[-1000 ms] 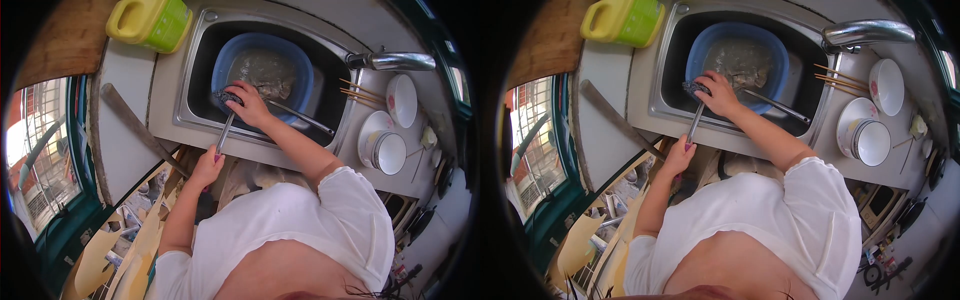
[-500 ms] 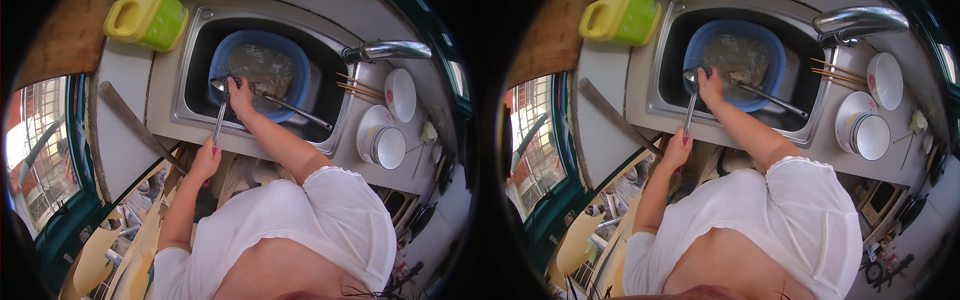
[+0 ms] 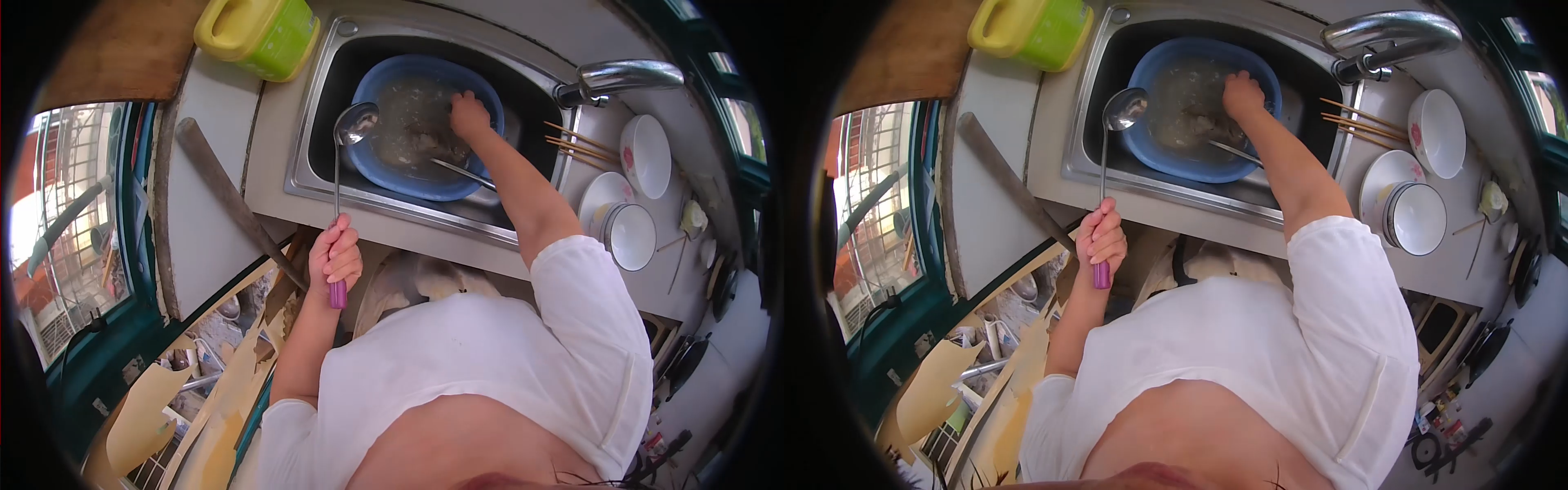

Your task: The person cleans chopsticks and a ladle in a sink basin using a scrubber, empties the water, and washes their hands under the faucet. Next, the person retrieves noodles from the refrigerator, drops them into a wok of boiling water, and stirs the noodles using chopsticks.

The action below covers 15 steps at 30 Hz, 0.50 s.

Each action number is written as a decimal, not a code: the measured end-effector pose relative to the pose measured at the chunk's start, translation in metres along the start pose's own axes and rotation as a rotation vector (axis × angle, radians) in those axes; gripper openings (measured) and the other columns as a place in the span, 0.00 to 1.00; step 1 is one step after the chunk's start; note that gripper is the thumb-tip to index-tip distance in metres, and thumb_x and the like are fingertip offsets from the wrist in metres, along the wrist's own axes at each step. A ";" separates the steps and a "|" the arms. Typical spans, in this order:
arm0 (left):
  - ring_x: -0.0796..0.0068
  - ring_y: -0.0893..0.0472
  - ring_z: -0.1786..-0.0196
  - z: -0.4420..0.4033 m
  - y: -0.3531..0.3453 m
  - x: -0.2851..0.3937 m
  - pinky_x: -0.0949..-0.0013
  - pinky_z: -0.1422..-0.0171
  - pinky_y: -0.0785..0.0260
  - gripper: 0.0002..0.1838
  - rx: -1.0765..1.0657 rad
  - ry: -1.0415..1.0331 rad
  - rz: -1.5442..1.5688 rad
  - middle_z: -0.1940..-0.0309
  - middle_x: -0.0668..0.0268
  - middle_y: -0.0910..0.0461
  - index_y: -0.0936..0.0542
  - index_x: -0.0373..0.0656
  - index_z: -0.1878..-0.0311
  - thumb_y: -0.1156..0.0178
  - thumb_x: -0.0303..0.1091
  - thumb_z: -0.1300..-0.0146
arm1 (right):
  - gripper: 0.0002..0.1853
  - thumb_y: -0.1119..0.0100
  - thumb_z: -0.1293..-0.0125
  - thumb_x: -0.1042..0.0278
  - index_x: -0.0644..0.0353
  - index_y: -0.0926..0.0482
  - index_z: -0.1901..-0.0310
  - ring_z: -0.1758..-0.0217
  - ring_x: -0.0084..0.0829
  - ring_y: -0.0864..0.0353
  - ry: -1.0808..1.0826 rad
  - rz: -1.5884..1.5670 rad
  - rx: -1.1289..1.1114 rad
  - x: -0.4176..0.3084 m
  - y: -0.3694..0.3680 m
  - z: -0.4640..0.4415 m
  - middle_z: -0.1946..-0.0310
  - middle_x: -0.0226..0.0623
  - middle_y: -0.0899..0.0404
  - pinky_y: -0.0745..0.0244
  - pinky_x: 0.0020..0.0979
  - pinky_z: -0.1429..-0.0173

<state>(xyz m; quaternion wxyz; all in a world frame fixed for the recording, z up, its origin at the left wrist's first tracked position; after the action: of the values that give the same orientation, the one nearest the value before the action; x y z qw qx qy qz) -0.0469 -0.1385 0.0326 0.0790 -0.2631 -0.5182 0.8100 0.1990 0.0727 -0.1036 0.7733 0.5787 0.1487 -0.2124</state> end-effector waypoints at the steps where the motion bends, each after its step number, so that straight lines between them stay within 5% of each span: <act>1: 0.81 0.36 0.90 -0.005 -0.003 -0.002 0.79 0.91 0.39 0.05 -0.098 0.013 0.080 0.84 0.66 0.39 0.37 0.38 0.62 0.60 0.29 0.34 | 0.21 0.39 0.47 0.58 0.61 0.26 0.54 0.55 0.43 0.25 -0.006 0.181 0.052 -0.002 0.005 -0.003 0.59 0.48 0.28 0.29 0.39 0.53; 4: 0.80 0.34 0.90 -0.014 -0.008 -0.008 0.79 0.90 0.36 0.04 -0.121 0.003 0.197 0.84 0.65 0.38 0.37 0.38 0.62 0.60 0.28 0.35 | 0.17 0.39 0.47 0.61 0.56 0.24 0.56 0.55 0.45 0.25 0.191 -0.162 -0.013 -0.007 0.005 0.009 0.56 0.47 0.31 0.28 0.40 0.53; 5: 0.79 0.32 0.89 -0.017 -0.009 -0.010 0.79 0.89 0.35 0.04 -0.131 0.001 0.212 0.83 0.65 0.38 0.37 0.38 0.62 0.60 0.28 0.35 | 0.13 0.40 0.47 0.64 0.53 0.24 0.59 0.55 0.46 0.26 0.116 0.098 -0.128 0.003 -0.005 0.016 0.54 0.46 0.33 0.28 0.41 0.52; 8: 0.80 0.32 0.89 -0.025 -0.009 -0.009 0.80 0.88 0.35 0.04 -0.121 0.007 0.226 0.83 0.66 0.38 0.37 0.38 0.62 0.59 0.29 0.36 | 0.13 0.40 0.49 0.67 0.55 0.24 0.60 0.54 0.45 0.29 0.237 0.046 0.139 -0.019 0.024 0.016 0.56 0.45 0.33 0.28 0.41 0.53; 13: 0.82 0.31 0.88 -0.031 -0.006 -0.014 0.81 0.85 0.34 0.06 -0.119 0.002 0.265 0.83 0.67 0.37 0.37 0.37 0.63 0.59 0.30 0.36 | 0.16 0.43 0.53 0.71 0.57 0.25 0.59 0.51 0.42 0.32 0.789 0.267 0.797 -0.095 0.113 -0.029 0.55 0.41 0.31 0.33 0.37 0.49; 15: 0.81 0.30 0.87 -0.038 -0.008 -0.018 0.81 0.84 0.33 0.06 -0.130 0.016 0.302 0.83 0.67 0.37 0.37 0.37 0.63 0.59 0.30 0.36 | 0.29 0.43 0.53 0.65 0.52 0.35 0.44 0.39 0.46 0.43 0.641 0.435 0.517 -0.108 0.127 -0.041 0.43 0.46 0.41 0.46 0.53 0.41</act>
<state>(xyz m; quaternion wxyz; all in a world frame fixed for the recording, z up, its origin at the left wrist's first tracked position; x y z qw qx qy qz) -0.0136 -0.1115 0.0334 -0.0566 -0.3490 -0.5234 0.7753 0.1697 0.1594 0.0420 0.5452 0.8067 0.1974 0.1140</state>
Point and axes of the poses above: each hand's wrist, its own z-axis away from the middle knuckle, its own y-axis out of the back of the hand, x = y × z, the point moved 2 cm from there along -z, towards the middle knuckle
